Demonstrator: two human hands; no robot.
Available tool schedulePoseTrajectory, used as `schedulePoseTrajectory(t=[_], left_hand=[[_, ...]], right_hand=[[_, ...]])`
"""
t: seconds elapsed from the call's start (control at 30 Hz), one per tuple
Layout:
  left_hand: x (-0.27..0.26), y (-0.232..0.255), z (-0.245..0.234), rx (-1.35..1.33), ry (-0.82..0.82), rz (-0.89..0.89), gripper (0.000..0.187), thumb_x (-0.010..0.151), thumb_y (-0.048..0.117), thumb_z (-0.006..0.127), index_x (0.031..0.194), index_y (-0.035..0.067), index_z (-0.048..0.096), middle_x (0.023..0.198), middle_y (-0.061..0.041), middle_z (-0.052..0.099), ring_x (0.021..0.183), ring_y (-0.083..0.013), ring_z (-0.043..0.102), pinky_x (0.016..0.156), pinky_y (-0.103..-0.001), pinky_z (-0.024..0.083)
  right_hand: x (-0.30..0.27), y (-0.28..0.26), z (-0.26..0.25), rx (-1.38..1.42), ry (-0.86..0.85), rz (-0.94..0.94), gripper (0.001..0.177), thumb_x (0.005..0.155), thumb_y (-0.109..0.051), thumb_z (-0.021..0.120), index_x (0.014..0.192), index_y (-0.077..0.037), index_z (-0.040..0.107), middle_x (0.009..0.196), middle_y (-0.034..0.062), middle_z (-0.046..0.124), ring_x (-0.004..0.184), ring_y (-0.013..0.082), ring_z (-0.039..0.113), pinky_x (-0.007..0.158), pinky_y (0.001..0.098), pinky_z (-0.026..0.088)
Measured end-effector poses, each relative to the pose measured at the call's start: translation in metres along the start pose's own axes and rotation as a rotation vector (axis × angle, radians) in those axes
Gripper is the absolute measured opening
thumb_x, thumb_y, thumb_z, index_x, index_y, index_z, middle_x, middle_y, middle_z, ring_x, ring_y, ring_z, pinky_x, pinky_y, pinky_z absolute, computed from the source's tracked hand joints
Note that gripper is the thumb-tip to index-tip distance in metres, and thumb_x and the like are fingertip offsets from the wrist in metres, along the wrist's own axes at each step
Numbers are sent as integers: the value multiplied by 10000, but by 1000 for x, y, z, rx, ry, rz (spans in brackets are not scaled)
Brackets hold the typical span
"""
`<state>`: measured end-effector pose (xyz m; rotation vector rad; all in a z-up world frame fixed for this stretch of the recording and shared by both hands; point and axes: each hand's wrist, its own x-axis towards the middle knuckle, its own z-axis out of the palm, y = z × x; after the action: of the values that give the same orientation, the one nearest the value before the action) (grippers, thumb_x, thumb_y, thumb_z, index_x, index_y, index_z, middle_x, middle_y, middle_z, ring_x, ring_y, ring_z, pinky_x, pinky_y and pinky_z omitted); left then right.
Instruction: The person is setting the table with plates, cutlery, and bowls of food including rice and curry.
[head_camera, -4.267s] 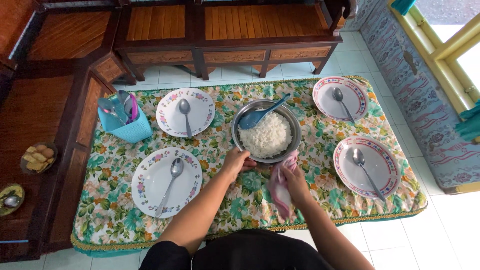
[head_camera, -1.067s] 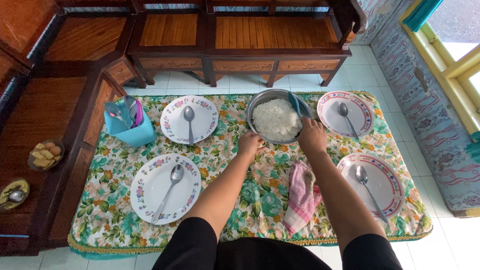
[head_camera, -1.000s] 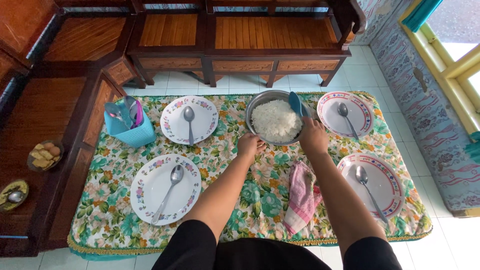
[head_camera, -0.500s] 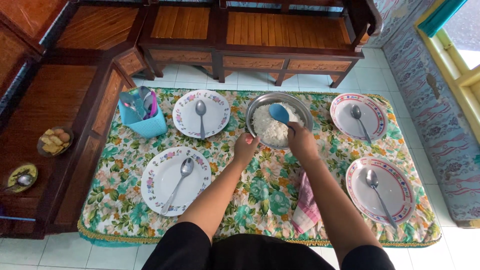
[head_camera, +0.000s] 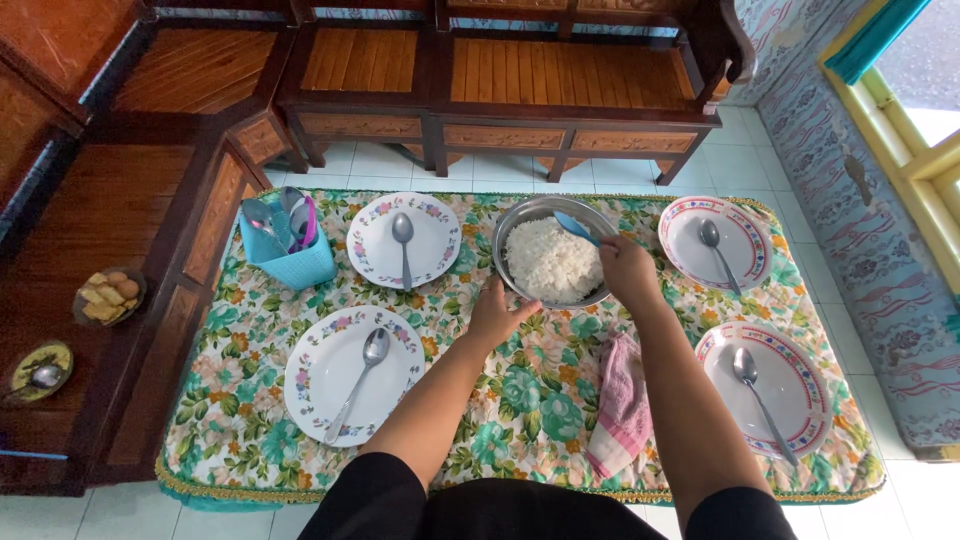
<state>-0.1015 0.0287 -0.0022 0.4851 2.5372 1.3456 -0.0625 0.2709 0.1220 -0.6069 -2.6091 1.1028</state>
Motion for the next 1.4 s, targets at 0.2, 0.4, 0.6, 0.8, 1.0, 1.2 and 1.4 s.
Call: schedulePoseTrajectory(t=[0.2,0.4,0.6,0.8,1.0,1.2,1.4], left_hand=[[5,-3,-1,36,-35,-42,1085,768,704,772,1533,46,371,1493,-217,475,1353,-386,512,1075,-482,493],[3,5,-10,4,-45,-20,1066,754,685,771,1512,23,419,1482,-208,485,1346,-379,517,1076,-471,488],[9,-11,-2,31,-27,51,1036,785,684,768,1500,10,440,1486,-220,478,1356,-386,476,1077,-487,460],[7,-6,-6,30,-32,65,955,773,685,740,1444,40,528,1458,-171,532,1327,-357,514,1066,-475,477],[5,-5,-6,-3,-5,107,891,778,678,735,1399,56,590,1440,-163,554,1312,-353,540,1065,-479,480],[-4,6,-11,-280,36,111,1333,771,531,841,1621,90,-87,1575,-276,301,1345,-388,493,1053,-472,473],[-2,6,-11,-135,-9,76,1294,792,550,803,1650,190,-95,1638,-260,318,1293,-361,640,1044,-465,549]], right_hand=[[28,-11,36,-257,0,-257,301,942,-261,594,1134,-116,775,901,238,731,857,436,702,798,515,555],[27,-50,2,-296,-204,-120,304,917,-319,619,1142,-187,778,810,190,745,772,366,730,760,472,583],[-13,-46,0,-294,-274,-188,317,941,-336,620,1188,-226,785,759,155,743,706,312,716,727,434,572],[-52,-50,-41,-129,-339,-66,356,918,-295,647,1241,-197,759,698,100,681,625,213,652,601,394,509],[-51,-6,-25,49,-212,-88,374,957,-263,616,1256,-65,723,718,58,645,635,133,594,585,331,475],[-14,-11,-6,192,-143,65,375,979,-300,601,1266,-93,726,807,107,699,658,201,608,616,386,493],[6,-39,8,-220,-128,-210,339,958,-319,614,1254,-195,726,952,206,774,912,400,730,865,489,574]])
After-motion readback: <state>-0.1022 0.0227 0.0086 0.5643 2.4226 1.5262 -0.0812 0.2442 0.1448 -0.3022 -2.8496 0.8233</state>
